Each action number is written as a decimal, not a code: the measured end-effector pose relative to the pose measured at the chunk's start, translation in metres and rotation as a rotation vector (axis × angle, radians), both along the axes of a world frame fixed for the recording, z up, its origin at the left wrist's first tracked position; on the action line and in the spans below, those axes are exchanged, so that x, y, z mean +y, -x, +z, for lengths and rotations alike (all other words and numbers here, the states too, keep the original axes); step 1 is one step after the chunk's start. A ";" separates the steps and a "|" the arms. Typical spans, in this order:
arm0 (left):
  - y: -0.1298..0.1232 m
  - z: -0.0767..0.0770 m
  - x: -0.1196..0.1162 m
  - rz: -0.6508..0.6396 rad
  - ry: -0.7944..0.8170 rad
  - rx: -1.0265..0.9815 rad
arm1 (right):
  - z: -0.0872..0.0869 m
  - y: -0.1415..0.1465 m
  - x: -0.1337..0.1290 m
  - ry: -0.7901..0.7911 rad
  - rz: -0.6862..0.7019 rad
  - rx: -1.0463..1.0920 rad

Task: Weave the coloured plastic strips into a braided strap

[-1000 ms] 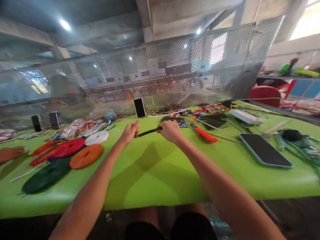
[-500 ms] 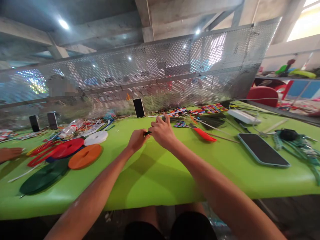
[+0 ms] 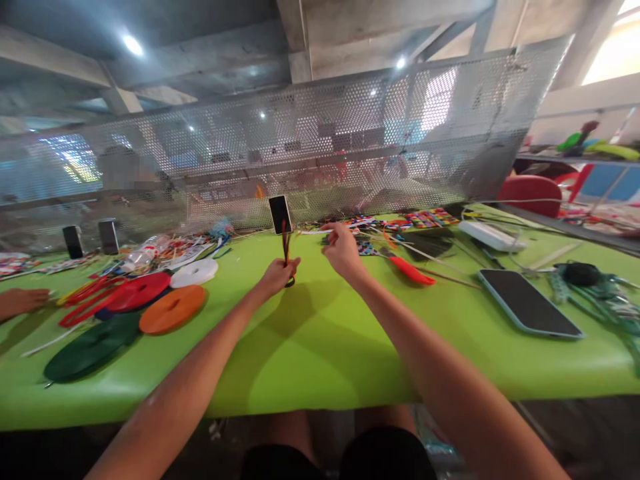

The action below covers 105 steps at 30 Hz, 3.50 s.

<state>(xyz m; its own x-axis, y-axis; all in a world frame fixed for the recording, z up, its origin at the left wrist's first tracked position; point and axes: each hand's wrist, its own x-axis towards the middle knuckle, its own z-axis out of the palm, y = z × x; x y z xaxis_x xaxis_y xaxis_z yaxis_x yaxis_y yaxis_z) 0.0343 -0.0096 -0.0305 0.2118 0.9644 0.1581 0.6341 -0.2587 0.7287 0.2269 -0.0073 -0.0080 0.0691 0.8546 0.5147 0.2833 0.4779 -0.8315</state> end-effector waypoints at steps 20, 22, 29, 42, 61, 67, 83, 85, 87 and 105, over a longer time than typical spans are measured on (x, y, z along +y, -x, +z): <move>-0.010 0.005 -0.007 -0.112 -0.010 0.149 | 0.003 0.033 -0.030 0.057 0.434 -0.005; -0.012 0.008 -0.007 -0.104 -0.041 0.187 | 0.005 0.032 -0.029 0.049 0.417 0.023; -0.014 0.003 -0.009 -0.056 -0.103 0.266 | 0.008 0.033 -0.035 -0.011 0.417 -0.077; -0.009 -0.004 -0.005 -0.056 0.068 0.040 | 0.002 0.027 -0.023 0.072 0.478 0.031; -0.008 -0.006 -0.011 -0.242 0.360 -0.186 | -0.002 0.025 -0.021 0.128 0.427 0.038; -0.010 0.004 -0.022 -0.359 0.286 -0.015 | -0.005 0.022 -0.016 0.152 0.408 0.002; -0.013 0.016 -0.033 -0.539 0.308 -0.193 | 0.002 0.000 -0.013 0.335 0.671 0.198; -0.012 0.017 -0.033 -0.545 0.312 -0.207 | 0.004 0.000 -0.015 0.333 0.684 0.214; -0.011 0.018 -0.034 -0.555 0.325 -0.252 | 0.005 0.000 -0.016 0.325 0.669 0.241; -0.005 0.016 -0.029 -0.528 0.425 -0.388 | -0.003 0.002 -0.009 0.411 0.748 0.357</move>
<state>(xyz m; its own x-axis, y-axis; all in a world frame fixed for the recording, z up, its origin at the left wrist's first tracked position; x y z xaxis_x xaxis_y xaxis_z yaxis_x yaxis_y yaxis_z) 0.0393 -0.0388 -0.0143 0.6651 0.7454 -0.0457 0.1845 -0.1046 0.9772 0.2254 -0.0164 -0.0107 -0.4782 0.8513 0.2158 -0.2857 0.0816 -0.9548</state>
